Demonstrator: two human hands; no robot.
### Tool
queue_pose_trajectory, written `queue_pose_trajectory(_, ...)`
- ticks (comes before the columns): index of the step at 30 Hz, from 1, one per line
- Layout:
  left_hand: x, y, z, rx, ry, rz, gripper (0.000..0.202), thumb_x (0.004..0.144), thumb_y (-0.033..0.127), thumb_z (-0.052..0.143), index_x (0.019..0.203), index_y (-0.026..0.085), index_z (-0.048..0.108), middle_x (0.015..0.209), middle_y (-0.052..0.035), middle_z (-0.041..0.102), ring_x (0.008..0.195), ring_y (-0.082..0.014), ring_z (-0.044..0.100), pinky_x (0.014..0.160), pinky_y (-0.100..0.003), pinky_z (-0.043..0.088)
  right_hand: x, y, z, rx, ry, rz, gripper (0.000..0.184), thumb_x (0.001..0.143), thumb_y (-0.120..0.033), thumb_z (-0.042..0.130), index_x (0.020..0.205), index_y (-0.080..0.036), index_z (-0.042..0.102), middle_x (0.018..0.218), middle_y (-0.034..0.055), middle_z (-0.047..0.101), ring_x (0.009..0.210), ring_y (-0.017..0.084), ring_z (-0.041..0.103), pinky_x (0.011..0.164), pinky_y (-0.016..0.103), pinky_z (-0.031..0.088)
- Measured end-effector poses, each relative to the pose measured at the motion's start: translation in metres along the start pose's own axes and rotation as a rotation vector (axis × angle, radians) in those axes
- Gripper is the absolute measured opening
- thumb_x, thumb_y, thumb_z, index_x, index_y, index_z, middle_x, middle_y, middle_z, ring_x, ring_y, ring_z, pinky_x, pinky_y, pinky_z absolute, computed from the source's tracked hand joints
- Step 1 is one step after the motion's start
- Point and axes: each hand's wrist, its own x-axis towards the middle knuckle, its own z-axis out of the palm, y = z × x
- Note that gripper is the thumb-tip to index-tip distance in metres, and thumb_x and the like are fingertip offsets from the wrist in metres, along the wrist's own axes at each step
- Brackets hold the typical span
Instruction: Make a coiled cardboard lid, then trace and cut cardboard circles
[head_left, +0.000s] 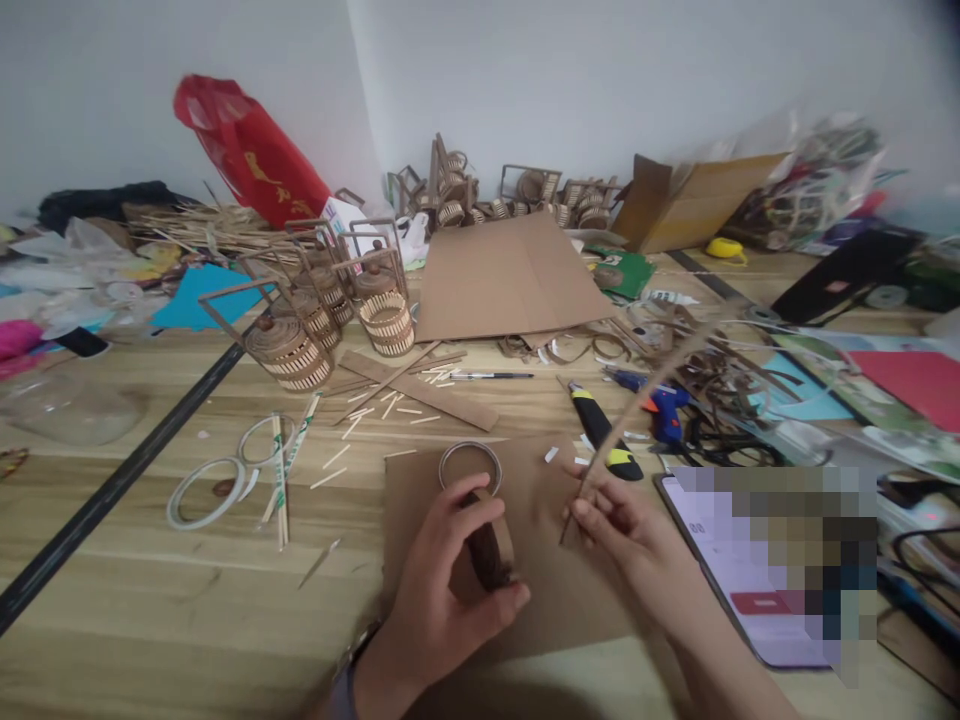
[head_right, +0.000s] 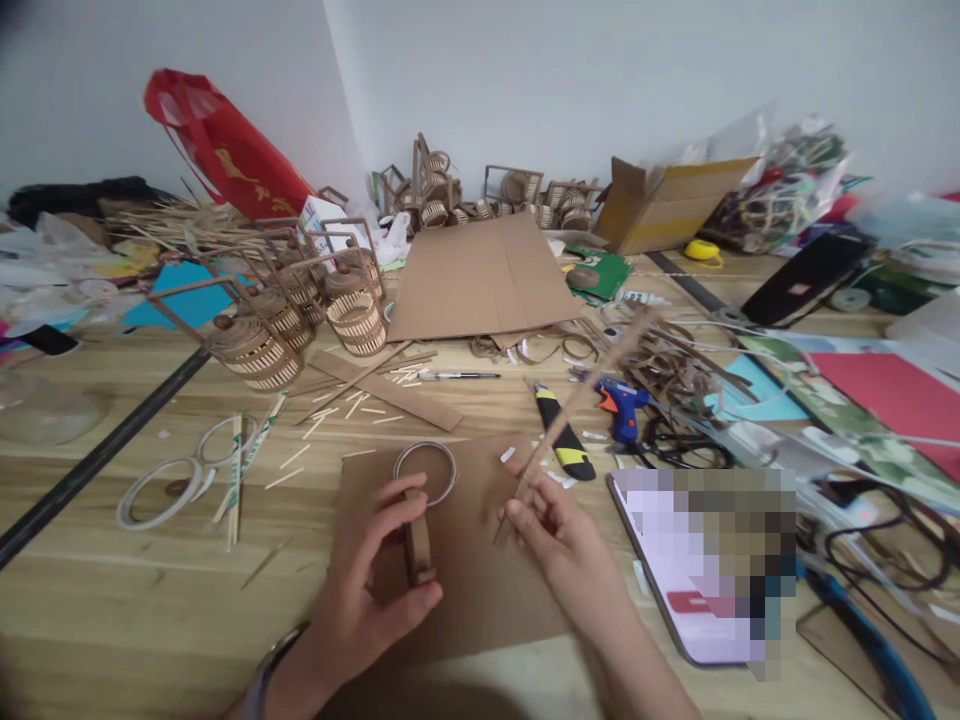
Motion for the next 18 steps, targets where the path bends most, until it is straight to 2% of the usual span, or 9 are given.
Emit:
queue_pose_trajectory(2, -0.002, -0.001, -0.002, -0.111, 0.036, -0.122, 0.061, 0.088, 0.042, 0.070, 0.141, 0.036, 0.042, 0.145, -0.0089, 0.048, 0.129, -0.0300, 0.052, 0.098, -0.043, 0.053, 0.007, 0.008, -0.005, -0.175, -0.064, 0.042, 0.043, 0.087, -0.047, 0.061, 0.116, -0.015, 0.064, 0.059, -0.0033, 0.054, 0.054, 0.017, 0.055, 0.052, 0.027, 0.046)
queue_pose_trajectory(4, -0.003, 0.000, -0.004, -0.223, 0.066, -0.244, 0.066, 0.084, 0.043, 0.073, 0.142, 0.033, 0.042, 0.144, -0.0094, 0.049, 0.126, -0.0303, 0.054, 0.093, -0.041, 0.057, 0.010, 0.015, -0.005, -0.387, 0.009, -0.003, 0.043, 0.087, -0.041, 0.057, 0.120, -0.014, 0.064, 0.071, 0.0033, 0.063, 0.062, 0.022, 0.062, 0.058, 0.033, 0.050)
queue_pose_trajectory(7, -0.002, 0.005, -0.010, -0.327, 0.087, -0.346, 0.066, 0.079, 0.040, 0.077, 0.137, 0.030, 0.046, 0.145, -0.0088, 0.050, 0.125, -0.0299, 0.055, 0.092, -0.038, 0.058, 0.010, 0.017, 0.004, -0.676, 0.209, -0.294, 0.037, 0.093, -0.030, 0.051, 0.123, -0.012, 0.064, 0.102, 0.0154, 0.068, 0.087, 0.030, 0.066, 0.074, 0.042, 0.054)
queue_pose_trajectory(9, -0.002, 0.009, -0.015, -0.313, 0.064, -0.400, 0.071, 0.076, 0.036, 0.078, 0.138, 0.029, 0.046, 0.144, -0.0092, 0.051, 0.126, -0.0304, 0.055, 0.094, -0.038, 0.058, 0.012, 0.013, 0.015, -0.806, 0.143, -0.547, 0.030, 0.096, -0.020, 0.049, 0.121, -0.016, 0.066, 0.106, 0.0149, 0.069, 0.095, 0.030, 0.064, 0.082, 0.043, 0.053)
queue_pose_trajectory(11, -0.002, 0.013, -0.020, -0.238, 0.002, -0.447, 0.074, 0.073, 0.033, 0.078, 0.139, 0.027, 0.045, 0.143, -0.0102, 0.052, 0.124, -0.0310, 0.057, 0.098, -0.042, 0.056, 0.017, 0.008, 0.029, -0.894, -0.032, -0.701, 0.031, 0.095, -0.011, 0.053, 0.122, -0.019, 0.065, 0.106, 0.0121, 0.072, 0.101, 0.030, 0.061, 0.085, 0.043, 0.050)
queue_pose_trajectory(13, -0.001, 0.015, -0.025, -0.126, -0.079, -0.459, 0.075, 0.069, 0.031, 0.077, 0.138, 0.024, 0.047, 0.141, -0.0121, 0.054, 0.124, -0.0328, 0.057, 0.103, -0.048, 0.052, 0.025, 0.007, 0.042, -0.938, -0.148, -0.732, 0.037, 0.091, -0.005, 0.059, 0.125, -0.019, 0.063, 0.106, 0.0116, 0.073, 0.105, 0.031, 0.060, 0.085, 0.042, 0.048)
queue_pose_trajectory(15, 0.000, 0.016, -0.029, 0.018, -0.194, -0.465, 0.075, 0.064, 0.029, 0.077, 0.134, 0.021, 0.051, 0.147, -0.0146, 0.050, 0.133, -0.0366, 0.050, 0.111, -0.053, 0.044, 0.031, 0.006, 0.053, -0.946, -0.174, -0.736, 0.036, 0.090, -0.002, 0.061, 0.123, -0.016, 0.063, 0.102, 0.0120, 0.074, 0.102, 0.030, 0.060, 0.084, 0.041, 0.048)
queue_pose_trajectory(18, 0.006, 0.019, -0.033, 0.215, -0.400, -0.491, 0.078, 0.057, 0.025, 0.081, 0.131, 0.020, 0.057, 0.161, -0.0153, 0.032, 0.144, -0.0401, 0.036, 0.118, -0.056, 0.033, 0.030, 0.003, 0.059, -0.931, -0.190, -0.770, 0.035, 0.090, -0.003, 0.062, 0.121, -0.019, 0.062, 0.099, 0.0089, 0.074, 0.098, 0.027, 0.060, 0.085, 0.040, 0.048)
